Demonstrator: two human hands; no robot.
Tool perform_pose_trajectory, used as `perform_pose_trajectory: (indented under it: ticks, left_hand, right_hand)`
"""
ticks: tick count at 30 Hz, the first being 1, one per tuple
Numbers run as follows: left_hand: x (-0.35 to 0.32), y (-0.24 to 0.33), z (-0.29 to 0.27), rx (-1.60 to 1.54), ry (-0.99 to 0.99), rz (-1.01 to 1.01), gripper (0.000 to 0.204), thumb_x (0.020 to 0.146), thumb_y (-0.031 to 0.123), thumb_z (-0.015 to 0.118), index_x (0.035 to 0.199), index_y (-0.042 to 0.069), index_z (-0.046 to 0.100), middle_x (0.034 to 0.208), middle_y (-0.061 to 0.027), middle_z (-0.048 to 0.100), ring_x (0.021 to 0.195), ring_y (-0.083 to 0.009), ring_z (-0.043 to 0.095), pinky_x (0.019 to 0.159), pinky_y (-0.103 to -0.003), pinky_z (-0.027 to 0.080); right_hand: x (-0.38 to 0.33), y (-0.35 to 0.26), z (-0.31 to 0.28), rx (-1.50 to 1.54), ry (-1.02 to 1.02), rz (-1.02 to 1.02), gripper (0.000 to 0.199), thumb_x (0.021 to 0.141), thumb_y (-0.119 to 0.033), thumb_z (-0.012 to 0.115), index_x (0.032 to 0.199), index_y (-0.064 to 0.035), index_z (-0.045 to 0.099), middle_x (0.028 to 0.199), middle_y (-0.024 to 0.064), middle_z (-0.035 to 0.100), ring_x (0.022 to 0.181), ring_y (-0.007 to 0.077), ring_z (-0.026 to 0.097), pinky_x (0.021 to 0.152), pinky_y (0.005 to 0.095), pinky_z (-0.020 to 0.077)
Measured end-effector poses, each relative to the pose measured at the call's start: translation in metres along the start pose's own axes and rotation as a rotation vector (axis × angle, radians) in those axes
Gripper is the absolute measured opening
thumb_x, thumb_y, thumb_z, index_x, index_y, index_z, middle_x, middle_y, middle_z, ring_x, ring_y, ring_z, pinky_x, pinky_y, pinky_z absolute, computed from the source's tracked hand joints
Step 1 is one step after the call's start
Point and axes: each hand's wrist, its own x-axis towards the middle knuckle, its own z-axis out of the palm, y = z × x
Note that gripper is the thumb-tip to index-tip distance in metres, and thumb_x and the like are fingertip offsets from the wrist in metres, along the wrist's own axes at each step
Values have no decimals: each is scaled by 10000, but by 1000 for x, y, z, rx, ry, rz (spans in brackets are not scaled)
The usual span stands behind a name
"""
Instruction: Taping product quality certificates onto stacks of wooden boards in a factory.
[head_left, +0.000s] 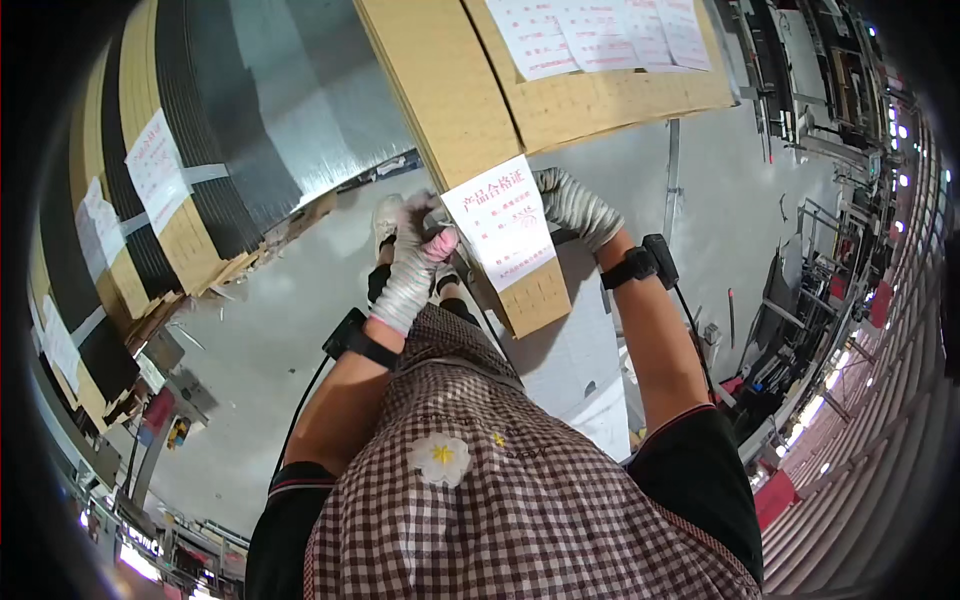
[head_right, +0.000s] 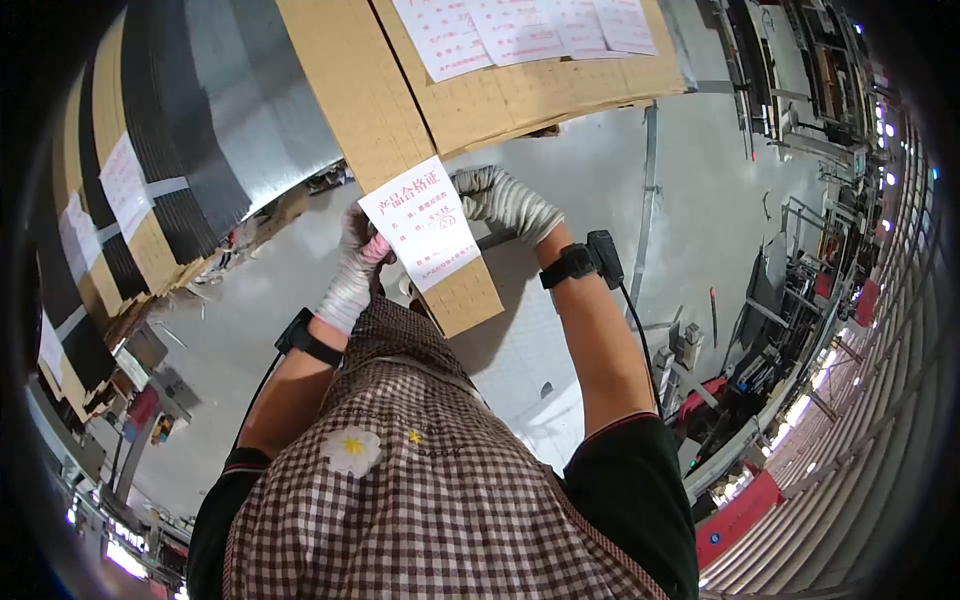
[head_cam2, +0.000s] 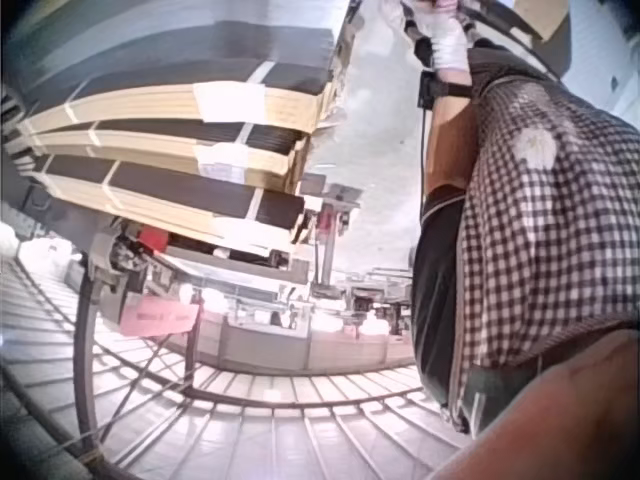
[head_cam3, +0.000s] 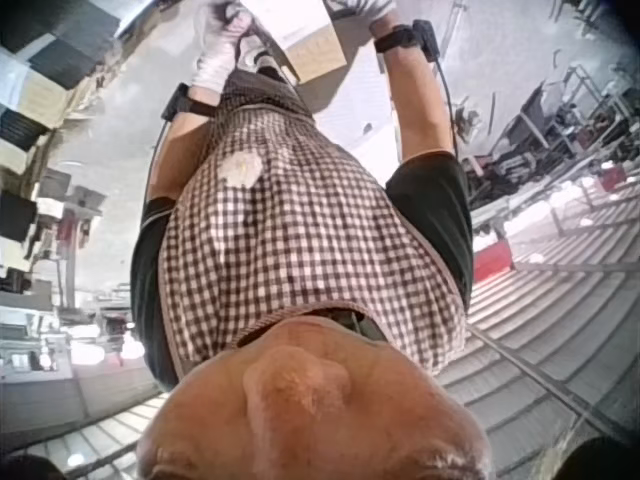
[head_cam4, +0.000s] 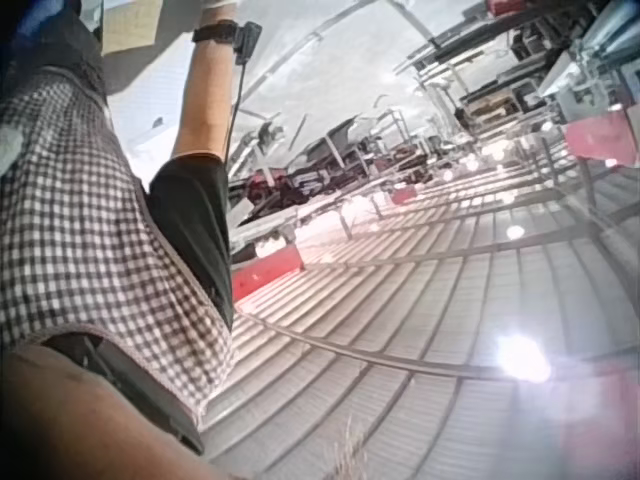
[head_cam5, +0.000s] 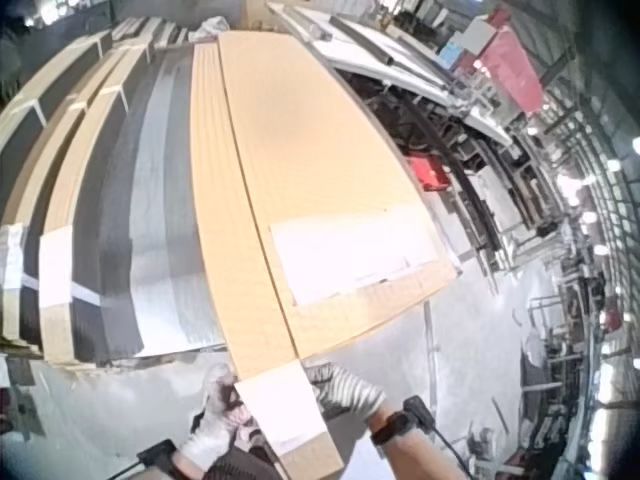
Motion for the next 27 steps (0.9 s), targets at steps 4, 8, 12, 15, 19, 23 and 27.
perform_pose_trajectory:
  ticks: [4, 8, 12, 15, 19, 23, 27]
  left_hand:
    - [30, -3, -15, -148, -410, -157, 992, 673, 566, 898, 1435, 78, 491, 1287, -50, 640, 1101, -187, 644, 911, -357, 543]
    - [57, -4, -32, 162, -554, -245, 834, 707, 512, 879, 1340, 46, 602, 1223, -42, 668, 1123, -182, 612, 985, -339, 492]
    - [55, 15, -41, 487, -548, -32, 732, 716, 411, 897, 1291, 43, 633, 1049, 4, 689, 994, -108, 617, 883, -313, 512]
    - [24, 64, -36, 788, -262, -36, 351, 777, 57, 832, 1096, 22, 690, 929, 2, 671, 908, -100, 620, 795, -310, 533]
    - [-39, 135, 5, 670, -144, 274, 157, 798, -52, 752, 813, 22, 614, 828, -25, 622, 782, -151, 607, 725, -308, 530]
    - [-44, 149, 80, 789, -500, 542, 256, 742, 49, 750, 751, 28, 495, 736, -83, 524, 694, -224, 560, 639, -329, 445]
    - [-37, 148, 120, 1252, -359, 553, 243, 798, 225, 733, 983, 79, 670, 941, -104, 653, 839, -315, 646, 773, -391, 530]
  right_hand:
    - [-5, -22, 14, 74, 53, 40, 379, 885, -231, 794, 1169, 4, 704, 1096, 39, 737, 992, 130, 664, 885, 304, 541]
    - [-40, -95, 77, -20, 997, 126, 512, 928, -156, 720, 1349, 53, 517, 1190, 160, 672, 1093, 208, 645, 914, 324, 546]
    - [-43, -116, 143, -635, 754, 53, 900, 724, -208, 875, 1416, 90, 383, 1295, 280, 555, 1164, 379, 583, 968, 461, 489]
    - [-34, -97, 161, -997, 882, -28, 945, 705, -231, 863, 1434, 91, 355, 1315, 310, 520, 1170, 447, 556, 995, 498, 461]
    - [-22, -85, 163, -984, 932, -72, 965, 710, -269, 843, 1460, 64, 334, 1350, 296, 489, 1165, 454, 530, 1011, 514, 430]
    - [-41, -124, 148, -414, 766, -146, 1054, 680, -322, 880, 1479, 58, 307, 1359, 248, 501, 1180, 374, 567, 978, 487, 467]
    - [-77, -175, 111, -901, 640, -411, 787, 651, -316, 892, 1266, 11, 525, 843, 109, 681, 854, 300, 681, 903, 463, 501]
